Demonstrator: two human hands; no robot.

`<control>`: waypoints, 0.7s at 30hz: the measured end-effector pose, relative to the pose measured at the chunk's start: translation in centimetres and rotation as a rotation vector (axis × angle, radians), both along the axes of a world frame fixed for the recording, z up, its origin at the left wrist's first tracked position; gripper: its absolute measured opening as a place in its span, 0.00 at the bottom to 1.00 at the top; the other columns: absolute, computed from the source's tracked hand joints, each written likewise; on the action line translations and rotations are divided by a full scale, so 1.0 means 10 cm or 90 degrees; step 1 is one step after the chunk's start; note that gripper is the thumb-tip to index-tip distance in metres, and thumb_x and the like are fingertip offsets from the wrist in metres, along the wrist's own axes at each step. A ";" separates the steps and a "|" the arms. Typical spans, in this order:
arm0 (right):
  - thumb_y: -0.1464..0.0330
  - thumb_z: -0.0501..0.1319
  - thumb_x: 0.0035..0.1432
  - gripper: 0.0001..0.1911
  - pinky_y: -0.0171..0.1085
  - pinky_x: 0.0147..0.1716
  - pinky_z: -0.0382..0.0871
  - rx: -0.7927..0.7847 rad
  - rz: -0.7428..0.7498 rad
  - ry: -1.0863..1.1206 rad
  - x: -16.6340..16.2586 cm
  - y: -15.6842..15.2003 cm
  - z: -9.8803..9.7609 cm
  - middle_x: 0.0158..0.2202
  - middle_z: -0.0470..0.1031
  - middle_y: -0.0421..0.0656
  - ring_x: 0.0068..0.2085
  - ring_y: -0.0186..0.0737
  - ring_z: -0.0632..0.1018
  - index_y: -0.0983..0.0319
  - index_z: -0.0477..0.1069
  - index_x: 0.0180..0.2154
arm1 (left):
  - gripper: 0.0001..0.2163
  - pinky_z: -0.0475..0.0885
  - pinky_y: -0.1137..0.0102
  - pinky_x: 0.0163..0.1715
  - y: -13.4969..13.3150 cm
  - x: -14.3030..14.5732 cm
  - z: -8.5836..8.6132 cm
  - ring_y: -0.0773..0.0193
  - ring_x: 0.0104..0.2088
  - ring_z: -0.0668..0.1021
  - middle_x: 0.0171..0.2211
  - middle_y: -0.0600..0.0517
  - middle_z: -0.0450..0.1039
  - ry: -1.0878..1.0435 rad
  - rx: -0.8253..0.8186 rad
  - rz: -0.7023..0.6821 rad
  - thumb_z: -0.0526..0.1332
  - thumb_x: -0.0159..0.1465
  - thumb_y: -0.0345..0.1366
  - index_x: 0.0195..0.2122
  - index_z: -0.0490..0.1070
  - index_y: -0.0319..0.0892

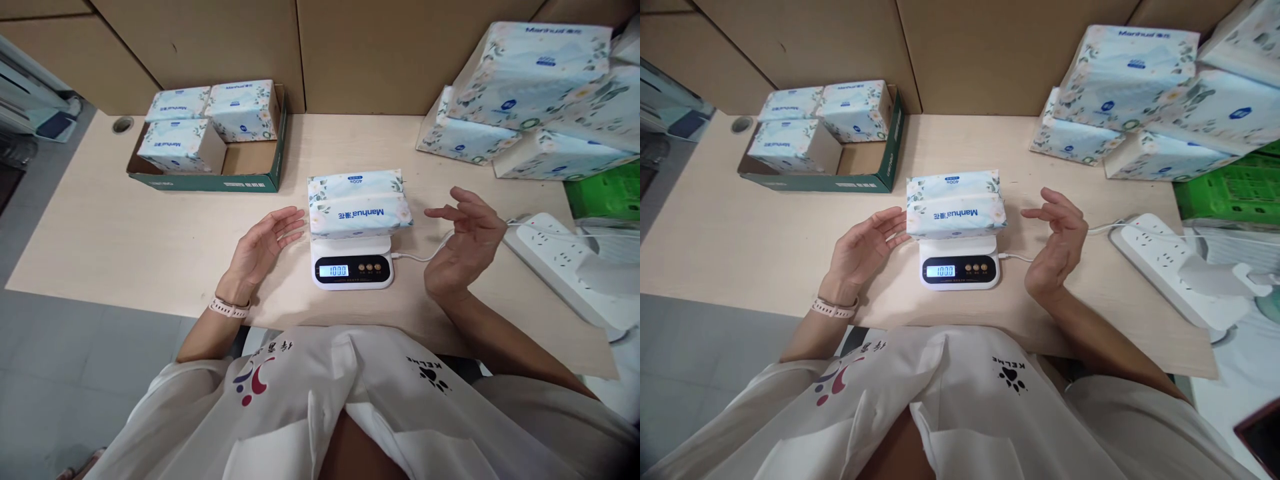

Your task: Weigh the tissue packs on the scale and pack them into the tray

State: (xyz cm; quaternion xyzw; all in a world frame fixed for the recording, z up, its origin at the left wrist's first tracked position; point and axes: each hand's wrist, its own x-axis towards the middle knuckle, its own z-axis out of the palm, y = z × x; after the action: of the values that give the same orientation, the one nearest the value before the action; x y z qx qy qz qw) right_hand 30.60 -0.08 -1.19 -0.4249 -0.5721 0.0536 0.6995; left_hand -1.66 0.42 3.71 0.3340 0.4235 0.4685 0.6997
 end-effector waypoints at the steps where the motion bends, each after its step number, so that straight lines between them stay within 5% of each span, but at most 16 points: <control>1: 0.53 0.43 0.70 0.26 0.58 0.40 0.83 0.012 0.005 -0.005 0.01 0.01 -0.02 0.55 0.78 0.49 0.52 0.53 0.83 0.51 0.74 0.53 | 0.20 0.76 0.55 0.65 0.00 0.00 0.00 0.48 0.64 0.80 0.61 0.42 0.81 -0.005 0.002 -0.001 0.70 0.66 0.49 0.53 0.85 0.42; 5: 0.52 0.43 0.70 0.25 0.54 0.35 0.83 -0.006 0.013 -0.013 0.01 0.00 -0.04 0.57 0.77 0.49 0.49 0.51 0.84 0.51 0.73 0.54 | 0.19 0.77 0.59 0.62 -0.01 -0.01 -0.01 0.50 0.62 0.80 0.61 0.42 0.81 -0.019 0.012 -0.014 0.69 0.67 0.48 0.53 0.85 0.42; 21: 0.42 0.37 0.66 0.36 0.63 0.41 0.81 -0.226 -0.082 -0.054 -0.09 -0.19 0.12 0.61 0.74 0.54 0.44 0.56 0.84 0.46 0.72 0.60 | 0.17 0.79 0.60 0.60 -0.01 0.00 0.03 0.53 0.57 0.84 0.56 0.42 0.84 -0.040 0.015 -0.016 0.69 0.68 0.46 0.51 0.85 0.41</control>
State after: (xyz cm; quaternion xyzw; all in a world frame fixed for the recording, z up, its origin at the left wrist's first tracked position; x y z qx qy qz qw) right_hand 29.74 -1.95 -0.04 -0.5790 -0.5543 0.0906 0.5910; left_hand -1.70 0.28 4.00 0.3326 0.3912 0.4750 0.7147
